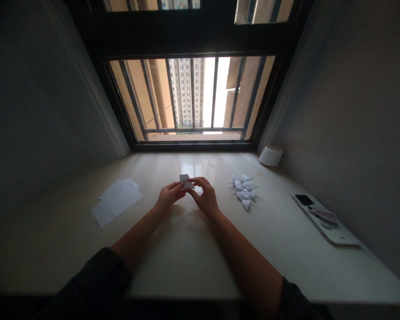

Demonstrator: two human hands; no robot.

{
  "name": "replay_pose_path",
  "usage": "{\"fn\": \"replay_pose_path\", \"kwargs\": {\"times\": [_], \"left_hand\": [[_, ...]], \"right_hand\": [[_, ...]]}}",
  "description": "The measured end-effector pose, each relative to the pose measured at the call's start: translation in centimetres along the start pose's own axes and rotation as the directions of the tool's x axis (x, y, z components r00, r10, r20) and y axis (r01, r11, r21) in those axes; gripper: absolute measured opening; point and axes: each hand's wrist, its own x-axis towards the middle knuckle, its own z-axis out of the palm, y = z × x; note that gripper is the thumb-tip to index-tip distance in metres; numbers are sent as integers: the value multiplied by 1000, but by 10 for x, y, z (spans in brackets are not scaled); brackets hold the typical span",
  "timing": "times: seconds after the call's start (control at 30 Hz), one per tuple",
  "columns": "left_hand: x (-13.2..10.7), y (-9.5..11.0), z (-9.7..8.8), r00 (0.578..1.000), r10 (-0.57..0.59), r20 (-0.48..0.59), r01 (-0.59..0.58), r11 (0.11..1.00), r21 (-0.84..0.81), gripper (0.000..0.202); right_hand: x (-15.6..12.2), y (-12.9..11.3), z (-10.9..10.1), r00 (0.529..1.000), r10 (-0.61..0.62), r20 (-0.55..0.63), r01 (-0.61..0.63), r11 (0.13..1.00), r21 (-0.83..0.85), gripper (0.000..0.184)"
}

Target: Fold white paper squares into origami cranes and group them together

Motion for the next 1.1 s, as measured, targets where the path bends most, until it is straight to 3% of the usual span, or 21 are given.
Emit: {"fn": "replay_pose_path", "kwargs": {"times": [0.17, 0.33, 0.5, 0.6, 0.77, 0.93, 1.1], "left_hand": [[-1, 2, 2, 999, -38, -6, 37, 998, -56, 38], [0, 3, 3, 1000, -2, 21, 1, 999, 38, 40], [-3, 6, 2, 987, 148, 58, -154, 981, 118, 71], [-7, 10, 2, 942, 305, 137, -327, 927, 185, 83], [-8, 14, 2, 903, 408, 136, -430, 852, 298, 48], [-5, 11, 1, 876, 472, 94, -480, 844, 237, 24], [-3, 6, 1, 910, 415, 3, -408, 892, 197, 23]], "right_hand": [[0, 1, -2, 1000, -7, -7, 7, 1000, -2, 34], [1, 4, -2, 997, 53, -56, -51, 998, 48, 29], [4, 8, -2, 971, 218, -97, -197, 962, 188, 28], [4, 7, -2, 943, 324, -75, -290, 911, 293, 31], [4, 1, -1, 932, 362, -25, -323, 860, 395, 27], [4, 0, 0, 935, 355, -11, -319, 854, 410, 23], [3, 3, 3, 925, 378, -42, -324, 842, 431, 24]]}}
